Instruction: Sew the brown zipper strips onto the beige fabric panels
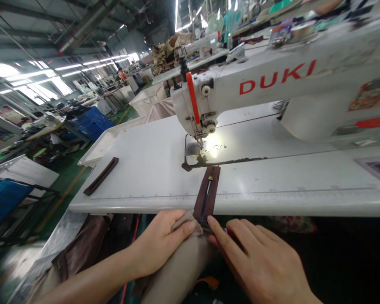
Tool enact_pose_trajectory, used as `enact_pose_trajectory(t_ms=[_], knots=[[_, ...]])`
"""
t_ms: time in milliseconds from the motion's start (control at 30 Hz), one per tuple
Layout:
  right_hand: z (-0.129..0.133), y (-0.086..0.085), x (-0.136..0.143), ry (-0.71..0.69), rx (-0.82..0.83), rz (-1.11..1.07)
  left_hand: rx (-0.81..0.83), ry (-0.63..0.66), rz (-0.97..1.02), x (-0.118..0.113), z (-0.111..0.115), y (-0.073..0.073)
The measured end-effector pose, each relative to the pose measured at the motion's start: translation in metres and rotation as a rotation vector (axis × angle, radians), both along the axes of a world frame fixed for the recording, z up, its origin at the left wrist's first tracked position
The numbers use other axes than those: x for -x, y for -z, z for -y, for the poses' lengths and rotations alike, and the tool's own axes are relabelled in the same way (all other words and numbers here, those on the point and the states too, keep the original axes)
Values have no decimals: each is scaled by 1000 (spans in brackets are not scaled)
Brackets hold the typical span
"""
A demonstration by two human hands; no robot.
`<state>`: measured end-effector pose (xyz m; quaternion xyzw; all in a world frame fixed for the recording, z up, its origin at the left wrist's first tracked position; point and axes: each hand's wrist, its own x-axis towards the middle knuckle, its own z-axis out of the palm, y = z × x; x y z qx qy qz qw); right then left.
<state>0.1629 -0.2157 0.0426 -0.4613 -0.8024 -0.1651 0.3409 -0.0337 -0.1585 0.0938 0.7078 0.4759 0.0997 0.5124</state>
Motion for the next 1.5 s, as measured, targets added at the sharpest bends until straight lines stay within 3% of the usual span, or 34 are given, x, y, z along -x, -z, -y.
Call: enact_pose_trajectory(t_ms=[767, 1000, 1500], knots=[[-3, 1, 4, 4, -35, -75, -24, -27, 69, -1, 2, -1], [1, 9, 5, 28, 20, -137, -18, -36, 71, 0, 0, -2], [1, 8, 5, 45, 11, -103, -42, -37, 55, -1, 0, -5]])
